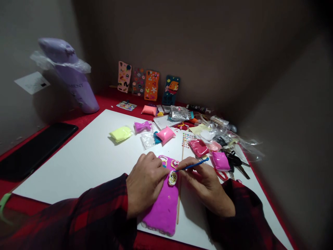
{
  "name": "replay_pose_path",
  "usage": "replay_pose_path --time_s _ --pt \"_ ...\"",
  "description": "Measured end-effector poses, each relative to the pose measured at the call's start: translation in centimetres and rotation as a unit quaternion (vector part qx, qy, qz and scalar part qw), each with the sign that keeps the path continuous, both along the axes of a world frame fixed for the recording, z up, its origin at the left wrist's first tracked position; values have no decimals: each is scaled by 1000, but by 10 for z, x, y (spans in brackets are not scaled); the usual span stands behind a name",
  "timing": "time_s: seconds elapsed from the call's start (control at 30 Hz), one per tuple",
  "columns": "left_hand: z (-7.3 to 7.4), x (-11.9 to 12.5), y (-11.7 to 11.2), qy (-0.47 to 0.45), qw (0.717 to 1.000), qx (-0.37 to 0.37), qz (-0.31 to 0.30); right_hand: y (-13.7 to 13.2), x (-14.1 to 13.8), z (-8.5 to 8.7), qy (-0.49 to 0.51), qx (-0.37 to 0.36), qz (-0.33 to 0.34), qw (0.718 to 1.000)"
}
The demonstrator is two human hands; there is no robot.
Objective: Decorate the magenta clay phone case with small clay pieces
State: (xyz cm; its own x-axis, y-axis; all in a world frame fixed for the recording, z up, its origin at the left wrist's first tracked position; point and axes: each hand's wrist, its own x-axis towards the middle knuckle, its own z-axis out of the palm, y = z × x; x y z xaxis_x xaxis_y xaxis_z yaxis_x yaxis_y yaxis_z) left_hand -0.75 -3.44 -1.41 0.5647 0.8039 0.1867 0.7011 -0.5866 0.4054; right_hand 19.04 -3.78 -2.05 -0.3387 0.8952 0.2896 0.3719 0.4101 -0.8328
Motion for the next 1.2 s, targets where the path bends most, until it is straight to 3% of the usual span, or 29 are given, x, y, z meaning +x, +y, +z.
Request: replay_pose_path --time_s 0.73,0.9,1.03,1.2 --pt "0 0 -1 -11 1000 6 -3 0 -2 3 2 3 22 1000" --pt "3 0 -1 -30 999 9 9 3 16 11 60 27 -73 995" --pt "6 -3 -1 -64 998 14 21 6 42 15 -76 34 -154 985" --pt "4 -6 3 -81 996 38 23 4 49 12 -285 127 -164 936"
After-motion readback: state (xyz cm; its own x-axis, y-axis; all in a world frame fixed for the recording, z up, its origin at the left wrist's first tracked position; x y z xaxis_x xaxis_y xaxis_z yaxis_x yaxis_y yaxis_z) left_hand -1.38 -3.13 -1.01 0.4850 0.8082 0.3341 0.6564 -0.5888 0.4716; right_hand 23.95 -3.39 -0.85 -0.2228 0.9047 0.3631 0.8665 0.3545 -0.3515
